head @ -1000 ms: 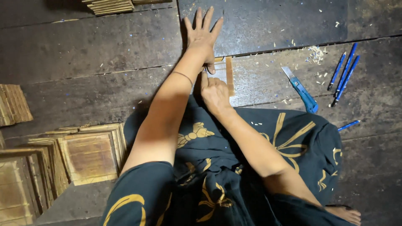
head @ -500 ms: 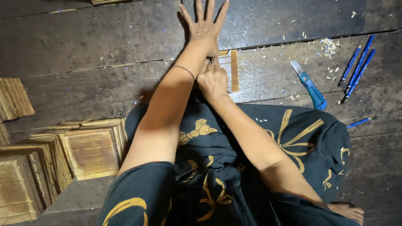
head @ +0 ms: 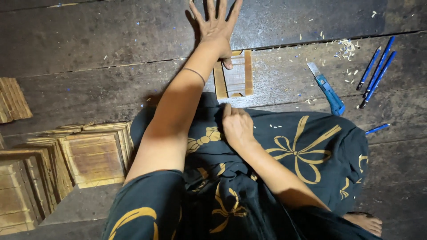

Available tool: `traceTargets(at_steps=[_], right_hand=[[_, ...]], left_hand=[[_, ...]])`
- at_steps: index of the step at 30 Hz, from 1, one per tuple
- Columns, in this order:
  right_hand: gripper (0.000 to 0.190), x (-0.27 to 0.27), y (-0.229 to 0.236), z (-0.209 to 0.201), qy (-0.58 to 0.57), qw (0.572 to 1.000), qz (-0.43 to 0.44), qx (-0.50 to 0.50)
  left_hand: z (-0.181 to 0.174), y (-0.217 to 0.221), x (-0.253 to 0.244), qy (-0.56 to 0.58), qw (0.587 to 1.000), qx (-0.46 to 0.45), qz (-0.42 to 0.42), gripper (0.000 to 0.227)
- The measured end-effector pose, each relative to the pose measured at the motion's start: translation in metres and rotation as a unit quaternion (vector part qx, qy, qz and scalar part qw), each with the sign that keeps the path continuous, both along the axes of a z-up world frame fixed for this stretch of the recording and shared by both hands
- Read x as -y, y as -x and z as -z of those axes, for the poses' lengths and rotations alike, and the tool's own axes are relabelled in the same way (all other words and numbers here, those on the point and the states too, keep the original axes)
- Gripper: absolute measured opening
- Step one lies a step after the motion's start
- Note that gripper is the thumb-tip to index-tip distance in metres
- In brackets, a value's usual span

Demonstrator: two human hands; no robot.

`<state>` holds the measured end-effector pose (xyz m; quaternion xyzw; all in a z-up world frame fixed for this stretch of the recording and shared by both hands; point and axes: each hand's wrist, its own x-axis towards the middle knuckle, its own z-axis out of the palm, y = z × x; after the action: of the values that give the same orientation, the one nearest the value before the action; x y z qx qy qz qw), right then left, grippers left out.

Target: Marking lines on small wooden boards using a template and a scribe tool while sitting on the floor.

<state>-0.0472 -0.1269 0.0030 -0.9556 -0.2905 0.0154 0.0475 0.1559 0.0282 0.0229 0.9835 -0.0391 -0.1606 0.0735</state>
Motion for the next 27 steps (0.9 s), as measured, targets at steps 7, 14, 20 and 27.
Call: traceTargets(at_steps=[7,14,20,27], right_hand=[[0.046,-0.040,-0.071,0.025,-0.077,0.984,0.006,0.158],[0.011,-0.062,-0.102,0.040,-0.063,0.968,-0.015,0.244],[0.041,-0.030,-0.030,0.030,0.006,0.992,0.025,0.127],[0.025,0.027,0.000,0.001,0.027,0.986,0.074,-0.148]], left_hand=[[-0.024,0.008,0.001,0.010,1.000,-0.021,-0.011,0.161],[-0.012,0.005,0.001,0.036,0.999,-0.016,-0.020,0.133],[-0.013,0.007,0.004,0.011,1.000,-0.028,-0.009,0.160],[0.002,0.047,0.003,0.045,0.993,0.021,-0.104,0.149]])
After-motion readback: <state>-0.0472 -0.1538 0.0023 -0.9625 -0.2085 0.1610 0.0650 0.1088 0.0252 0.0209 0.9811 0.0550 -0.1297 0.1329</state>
